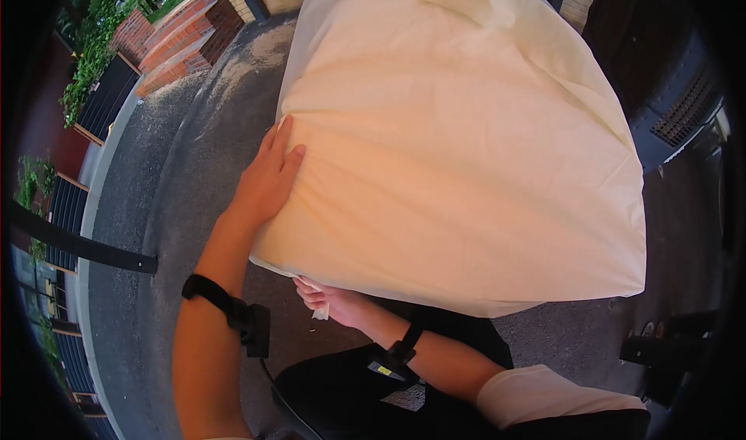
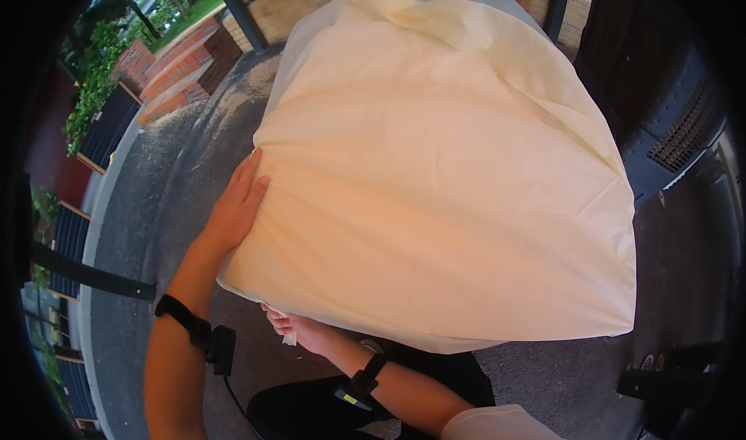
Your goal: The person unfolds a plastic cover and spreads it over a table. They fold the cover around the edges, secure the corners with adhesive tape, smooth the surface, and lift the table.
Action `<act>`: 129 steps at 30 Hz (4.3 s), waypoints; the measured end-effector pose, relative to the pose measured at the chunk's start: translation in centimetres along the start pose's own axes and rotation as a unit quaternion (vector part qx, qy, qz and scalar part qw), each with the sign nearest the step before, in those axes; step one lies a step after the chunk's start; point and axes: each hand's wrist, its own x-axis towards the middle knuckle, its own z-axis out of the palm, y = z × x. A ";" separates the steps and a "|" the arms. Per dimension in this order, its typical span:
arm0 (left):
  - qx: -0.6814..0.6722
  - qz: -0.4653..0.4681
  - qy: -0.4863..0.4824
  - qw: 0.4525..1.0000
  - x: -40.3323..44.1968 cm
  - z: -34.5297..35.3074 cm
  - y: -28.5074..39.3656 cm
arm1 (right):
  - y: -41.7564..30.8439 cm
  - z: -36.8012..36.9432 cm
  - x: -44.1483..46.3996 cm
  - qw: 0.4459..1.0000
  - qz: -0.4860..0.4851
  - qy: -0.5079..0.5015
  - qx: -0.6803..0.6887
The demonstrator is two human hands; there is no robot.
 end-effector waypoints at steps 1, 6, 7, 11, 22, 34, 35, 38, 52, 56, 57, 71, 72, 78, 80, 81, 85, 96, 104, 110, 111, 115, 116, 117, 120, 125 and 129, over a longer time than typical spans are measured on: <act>0.000 -0.001 0.004 1.000 -0.1 0.0 0.1 | -0.4 0.1 -0.3 0.999 -0.002 0.008 -0.031; -0.140 -0.004 0.169 0.976 -1.5 -0.9 -1.2 | -0.8 0.5 0.0 0.995 0.015 0.035 -0.097; -0.203 -0.026 0.206 0.957 -2.7 -1.5 -0.7 | -0.5 0.2 0.3 0.994 0.016 0.038 -0.102; -0.312 -0.083 0.301 0.898 -11.3 -1.8 -2.5 | -0.2 0.2 0.5 0.994 0.027 0.046 -0.092; -0.298 -0.167 0.211 0.916 -16.1 4.6 -3.9 | -1.9 2.9 -9.2 0.586 -0.130 -0.032 -0.799; -0.158 -0.207 0.302 0.917 -16.1 3.3 -6.6 | -10.1 6.4 -19.0 0.557 -0.123 -0.035 -0.820; -0.162 -0.212 0.300 0.916 -15.8 3.5 -6.5 | -9.7 5.9 -19.0 0.545 -0.123 -0.021 -0.829; -0.150 -0.228 0.296 0.916 -15.3 3.9 -6.1 | -8.7 6.6 -19.0 0.529 -0.192 -0.013 -0.827; -0.301 -0.220 0.273 0.887 -13.8 7.4 -11.1 | -8.6 -1.0 -33.0 0.281 -0.599 0.369 -0.652; -0.235 -0.185 0.285 0.910 -14.0 7.5 -14.1 | -13.5 -2.8 -39.7 0.295 -0.533 0.597 -0.523; -0.210 -0.160 0.316 0.911 -13.7 7.9 -15.2 | -14.7 -2.5 -39.7 0.327 -0.551 0.574 -0.509; 0.134 0.124 0.139 0.973 -13.6 3.6 5.0 | -15.9 -2.3 -40.0 0.504 -0.509 0.466 -0.520; 0.134 0.120 0.133 0.975 -13.7 3.5 5.0 | -15.4 -3.6 -40.6 0.525 -0.470 0.488 -0.515; 0.085 0.125 0.137 0.979 -11.8 0.7 12.0 | -14.9 -4.7 -41.6 0.626 -0.534 0.415 -0.389; 0.040 0.270 0.133 0.953 -11.6 0.1 21.7 | -15.4 -4.6 -41.8 0.684 -0.573 0.385 -0.237; 0.001 0.325 0.091 0.941 -11.6 0.9 25.9 | -16.0 -4.6 -42.0 0.708 -0.533 0.412 -0.213; -0.088 0.509 -0.053 0.855 -11.3 6.2 39.0 | -18.1 -4.6 -42.5 0.752 -0.418 0.466 -0.206; 0.011 0.655 -0.153 0.740 -6.6 16.4 46.7 | -17.1 -2.7 -43.5 0.746 -0.528 0.351 -0.203; -0.053 0.695 -0.172 0.696 -6.0 19.9 47.8 | -14.9 -1.8 -40.5 0.655 -0.599 0.407 -0.214; 0.027 0.678 -0.218 0.701 -5.2 19.3 47.0 | -11.3 -0.5 -37.3 0.759 -0.566 0.318 0.055; 0.015 0.681 -0.215 0.700 -5.2 19.3 46.9 | -11.2 0.0 -37.2 0.781 -0.547 0.281 0.111; 0.032 0.669 -0.213 0.711 -5.3 19.2 47.0 | -12.4 -1.2 -39.2 0.851 -0.420 0.024 0.315; 0.037 0.664 -0.215 0.716 -5.4 19.2 47.1 | -12.1 -3.1 -39.0 0.851 -0.408 -0.035 0.329; 0.042 0.658 -0.216 0.720 -5.4 19.1 47.2 | -12.1 -3.6 -38.7 0.854 -0.411 -0.024 0.316; 0.053 0.648 -0.223 0.727 -5.5 19.1 47.3 | -12.5 -4.6 -37.8 0.863 -0.426 -0.009 0.269; 0.027 0.648 -0.214 0.730 -5.4 19.4 47.0 | -13.3 -7.0 -36.2 0.877 -0.456 0.042 0.146; -0.016 0.659 -0.190 0.728 -5.2 20.2 46.6 | -13.3 -6.4 -35.9 0.861 -0.469 0.049 0.192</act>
